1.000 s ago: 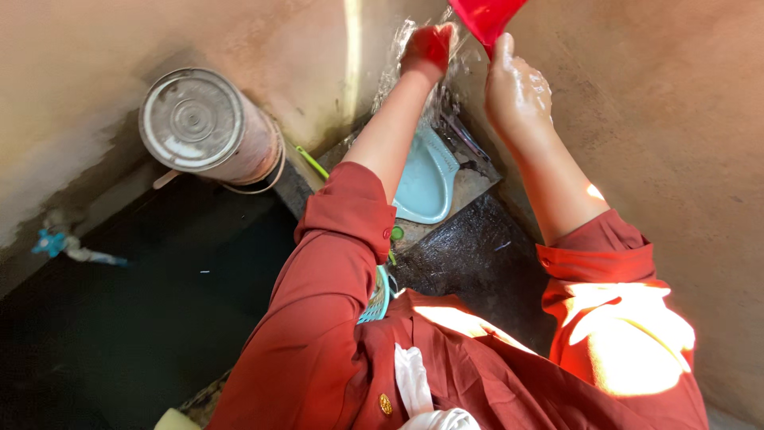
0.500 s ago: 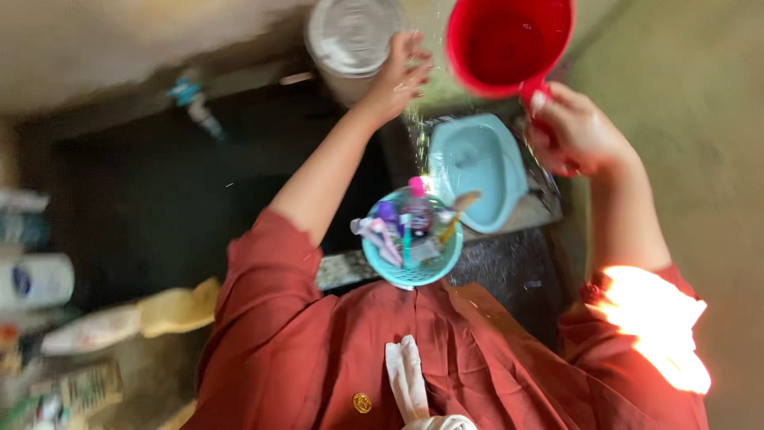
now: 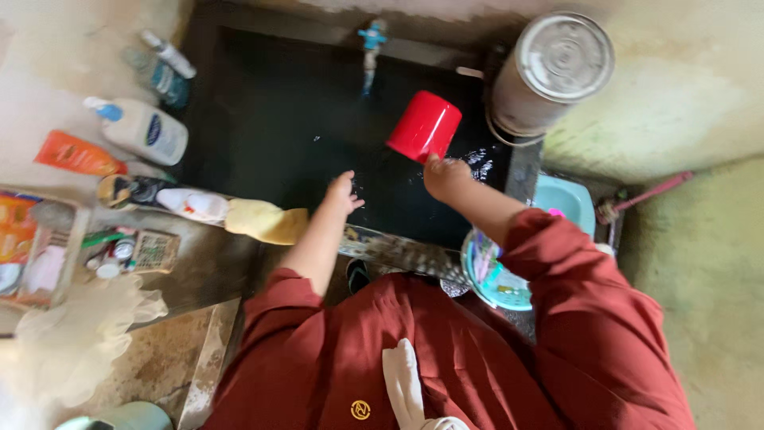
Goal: The person washes their hands at a sink using a red scoop to pour water and a yellow sponge to apply soap. They rinse their hands and then wipe the sink area with the sponge.
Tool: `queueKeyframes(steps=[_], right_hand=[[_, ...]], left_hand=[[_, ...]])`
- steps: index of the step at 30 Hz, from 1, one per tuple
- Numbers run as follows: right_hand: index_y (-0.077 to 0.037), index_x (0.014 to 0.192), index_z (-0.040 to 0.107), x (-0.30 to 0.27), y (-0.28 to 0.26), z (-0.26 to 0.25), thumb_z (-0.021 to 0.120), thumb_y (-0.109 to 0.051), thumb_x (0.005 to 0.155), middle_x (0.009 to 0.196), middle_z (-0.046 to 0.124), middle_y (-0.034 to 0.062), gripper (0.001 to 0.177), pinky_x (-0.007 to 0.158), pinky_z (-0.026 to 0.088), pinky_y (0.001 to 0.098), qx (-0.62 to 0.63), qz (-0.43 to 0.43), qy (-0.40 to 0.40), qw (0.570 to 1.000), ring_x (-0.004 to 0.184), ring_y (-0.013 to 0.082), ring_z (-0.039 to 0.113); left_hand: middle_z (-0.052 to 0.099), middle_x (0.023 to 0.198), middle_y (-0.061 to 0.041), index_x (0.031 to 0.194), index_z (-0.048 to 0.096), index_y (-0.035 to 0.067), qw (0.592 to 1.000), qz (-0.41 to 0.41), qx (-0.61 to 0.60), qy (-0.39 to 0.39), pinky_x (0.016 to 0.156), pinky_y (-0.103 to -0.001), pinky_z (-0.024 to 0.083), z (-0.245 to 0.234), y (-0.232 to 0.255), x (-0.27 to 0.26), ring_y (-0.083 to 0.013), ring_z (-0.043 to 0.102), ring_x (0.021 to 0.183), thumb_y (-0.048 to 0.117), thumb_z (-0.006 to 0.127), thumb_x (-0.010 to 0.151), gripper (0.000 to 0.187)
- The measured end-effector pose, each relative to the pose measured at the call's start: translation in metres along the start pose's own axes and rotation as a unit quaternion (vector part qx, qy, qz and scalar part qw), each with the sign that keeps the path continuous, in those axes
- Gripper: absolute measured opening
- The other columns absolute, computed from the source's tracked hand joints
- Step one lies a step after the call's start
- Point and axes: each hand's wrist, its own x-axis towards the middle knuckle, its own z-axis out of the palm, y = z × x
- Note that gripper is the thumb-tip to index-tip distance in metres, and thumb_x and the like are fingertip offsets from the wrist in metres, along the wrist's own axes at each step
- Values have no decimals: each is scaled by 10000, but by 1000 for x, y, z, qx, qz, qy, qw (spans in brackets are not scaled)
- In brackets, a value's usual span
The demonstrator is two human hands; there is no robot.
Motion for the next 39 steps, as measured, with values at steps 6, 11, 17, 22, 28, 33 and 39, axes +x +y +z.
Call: queueKeyframes(steps=[6,11,17,22,28,33,39], right_hand=[[-28,1027,577,46,-45,37,477,-241,1048,789,556,105,236,557,416,388,275,29,-253,927,661,234,520],[-67,908,534,8,-22,-38,503,-278,1047,600,432,1,256,377,300,292,658,103,-282,691,444,104,370],[-204,893,477,-85,31,-143,446,-281,1038,558,353,-42,167,281,172,223,741,48,-244,624,348,45,260],[-115,809,576,-147,115,-165,457,-422,1055,505,472,24,410,291,274,277,690,120,-130,702,331,106,385],[-66,903,678,-181,232,-101,588,-399,1069,599,573,56,383,407,330,342,589,346,188,706,449,151,482],[-128,1017,665,-190,322,-46,578,-380,1052,744,550,48,269,549,350,358,772,356,241,468,607,165,489],[-145,1179,590,-181,404,-8,544,-406,1072,997,522,43,286,754,360,373,852,188,292,391,859,181,476]], left_hand=[[356,1635,-156,1557,369,63,984,-14,-150,-97,1174,-673,255,-7,-6,0,-393,408,1456,423,603,948,745],[223,1693,-240,1621,164,110,973,25,-164,-162,1184,-691,262,-11,15,-25,-448,318,1536,594,738,847,1078],[76,1635,-251,1638,86,247,936,4,-30,-349,1023,-819,327,49,60,-146,-506,232,1438,778,700,654,1275],[311,1541,-247,1563,111,234,911,142,41,-385,916,-690,567,151,64,-240,-493,463,1356,553,847,639,1224],[470,1475,-270,1582,187,82,807,500,100,-297,1070,-527,577,299,10,-311,-411,586,1330,483,953,659,1265],[360,1523,-276,1601,153,128,634,735,189,-150,1165,-608,327,401,-43,-341,-469,340,1389,471,993,543,1394],[177,1510,-363,1566,158,216,640,718,226,-155,1149,-613,334,486,-91,-355,-559,256,1384,461,962,423,1418]])
